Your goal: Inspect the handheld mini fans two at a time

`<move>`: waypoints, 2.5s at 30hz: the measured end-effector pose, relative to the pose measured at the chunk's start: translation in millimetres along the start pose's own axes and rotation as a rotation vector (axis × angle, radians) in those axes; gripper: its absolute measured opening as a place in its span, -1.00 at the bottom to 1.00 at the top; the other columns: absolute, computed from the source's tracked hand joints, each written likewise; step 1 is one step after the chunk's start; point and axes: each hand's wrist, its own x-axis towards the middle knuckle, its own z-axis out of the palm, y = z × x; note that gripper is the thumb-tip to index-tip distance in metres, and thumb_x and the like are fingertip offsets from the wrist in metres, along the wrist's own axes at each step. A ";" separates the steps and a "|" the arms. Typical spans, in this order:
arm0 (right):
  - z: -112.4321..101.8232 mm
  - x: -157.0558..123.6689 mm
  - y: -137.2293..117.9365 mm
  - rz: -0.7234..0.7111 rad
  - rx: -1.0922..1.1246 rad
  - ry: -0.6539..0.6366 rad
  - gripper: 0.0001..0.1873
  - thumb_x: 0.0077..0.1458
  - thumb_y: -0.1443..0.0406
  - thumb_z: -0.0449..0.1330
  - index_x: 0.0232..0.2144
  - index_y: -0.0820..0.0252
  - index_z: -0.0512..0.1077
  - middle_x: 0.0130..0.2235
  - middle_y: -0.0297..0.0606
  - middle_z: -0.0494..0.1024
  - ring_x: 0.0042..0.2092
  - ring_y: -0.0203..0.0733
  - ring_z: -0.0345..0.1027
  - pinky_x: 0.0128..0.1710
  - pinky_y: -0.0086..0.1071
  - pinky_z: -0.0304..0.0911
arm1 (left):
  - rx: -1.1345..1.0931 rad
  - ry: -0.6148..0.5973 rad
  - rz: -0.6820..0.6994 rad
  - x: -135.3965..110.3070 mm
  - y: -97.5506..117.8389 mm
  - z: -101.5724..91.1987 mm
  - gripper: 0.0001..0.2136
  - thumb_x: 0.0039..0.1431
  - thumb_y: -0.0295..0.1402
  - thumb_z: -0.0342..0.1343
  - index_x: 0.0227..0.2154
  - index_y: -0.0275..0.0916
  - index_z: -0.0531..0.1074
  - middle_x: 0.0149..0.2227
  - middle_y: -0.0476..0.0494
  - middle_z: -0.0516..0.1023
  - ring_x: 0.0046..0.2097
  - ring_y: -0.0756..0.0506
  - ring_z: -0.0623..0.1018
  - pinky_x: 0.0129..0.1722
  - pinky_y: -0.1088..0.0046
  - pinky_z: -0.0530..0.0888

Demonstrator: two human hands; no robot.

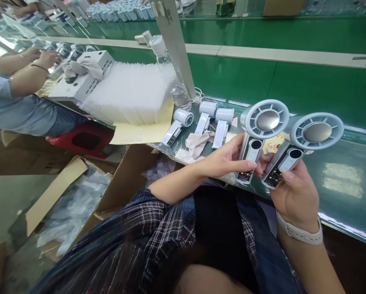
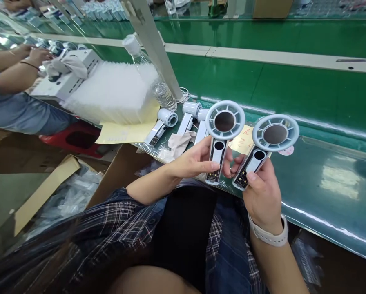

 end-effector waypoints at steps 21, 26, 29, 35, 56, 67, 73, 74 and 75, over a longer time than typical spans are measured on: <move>6.4 -1.9 3.9 0.089 0.000 0.050 -0.52 0.12 -0.11 0.39 -0.16 0.14 0.59 -0.34 -0.28 0.58 -0.45 -0.21 0.41 -0.52 -0.33 0.37 | 0.073 0.068 -0.049 -0.9 6.3 1.7 -0.36 0.12 0.08 0.41 -0.01 -0.17 0.19 -0.26 -0.02 0.52 -0.35 -0.07 0.59 -0.31 0.31 0.58; 6.7 3.7 2.9 0.034 -0.023 0.141 -0.57 0.13 -0.07 0.38 -0.20 0.14 0.57 -0.36 -0.29 0.57 -0.48 -0.24 0.38 -0.55 -0.36 0.33 | 0.129 0.110 0.013 1.5 10.3 -3.6 -0.43 0.24 0.10 0.31 0.00 -0.14 0.18 -0.27 0.02 0.51 -0.38 -0.03 0.57 -0.33 0.35 0.58; 0.9 11.0 2.7 0.054 0.008 0.130 -0.53 0.17 -0.13 0.34 -0.15 0.11 0.59 -0.33 -0.28 0.58 -0.45 -0.20 0.40 -0.52 -0.33 0.36 | 0.121 0.040 0.013 3.5 4.8 -8.3 -0.44 0.28 0.08 0.31 0.04 -0.15 0.17 -0.31 0.01 0.54 -0.34 -0.08 0.62 -0.25 0.30 0.59; -6.1 13.0 5.0 0.067 0.033 0.139 -0.52 0.17 -0.10 0.27 -0.15 0.16 0.60 -0.32 -0.21 0.58 -0.44 -0.15 0.41 -0.52 -0.28 0.35 | 0.088 0.068 0.014 4.3 -1.1 -9.3 -0.48 0.29 0.07 0.30 -0.02 -0.15 0.19 -0.32 0.02 0.51 -0.36 -0.06 0.58 -0.25 0.29 0.57; -1.1 4.9 8.5 0.005 -0.059 0.119 -0.75 0.15 0.13 0.37 -0.17 0.11 0.59 -0.24 -0.22 0.62 -0.36 -0.14 0.46 -0.43 -0.26 0.44 | -0.043 0.164 -0.063 0.0 -0.7 -11.3 -0.39 0.05 -0.13 0.47 -0.02 -0.14 0.19 -0.17 0.01 0.48 -0.29 -0.05 0.59 -0.25 0.28 0.59; -0.2 0.4 6.0 0.009 -0.012 0.067 -0.69 0.10 0.09 0.48 -0.17 0.10 0.63 -0.21 -0.24 0.70 -0.34 -0.19 0.55 -0.39 -0.35 0.54 | 0.062 0.132 0.003 -2.3 -7.3 -22.0 -0.47 0.19 -0.19 0.41 0.02 -0.16 0.19 -0.16 -0.02 0.54 -0.22 -0.10 0.66 -0.11 0.23 0.61; 2.2 -0.5 4.9 0.040 0.002 0.059 -0.67 0.06 0.06 0.49 -0.20 0.10 0.66 -0.22 -0.23 0.70 -0.35 -0.18 0.56 -0.40 -0.36 0.53 | 0.070 0.156 -0.028 -1.9 -11.3 -23.5 -0.42 0.13 -0.10 0.45 0.00 -0.15 0.20 -0.15 -0.04 0.55 -0.24 -0.12 0.66 -0.15 0.24 0.59; 2.2 -1.1 4.7 0.046 -0.003 0.070 -0.67 0.05 0.06 0.48 -0.20 0.11 0.66 -0.22 -0.22 0.70 -0.35 -0.18 0.56 -0.40 -0.36 0.52 | 0.069 0.161 -0.027 -1.8 -11.7 -23.5 -0.42 0.11 -0.10 0.45 -0.01 -0.14 0.20 -0.15 -0.03 0.55 -0.25 -0.11 0.65 -0.14 0.24 0.59; 2.0 -1.7 4.6 0.051 -0.008 0.085 -0.66 0.05 0.06 0.48 -0.20 0.12 0.66 -0.23 -0.22 0.70 -0.36 -0.18 0.55 -0.41 -0.36 0.52 | 0.069 0.157 -0.029 -1.9 -11.5 -23.3 -0.41 0.10 -0.10 0.46 -0.02 -0.14 0.20 -0.16 -0.02 0.55 -0.25 -0.12 0.65 -0.13 0.22 0.59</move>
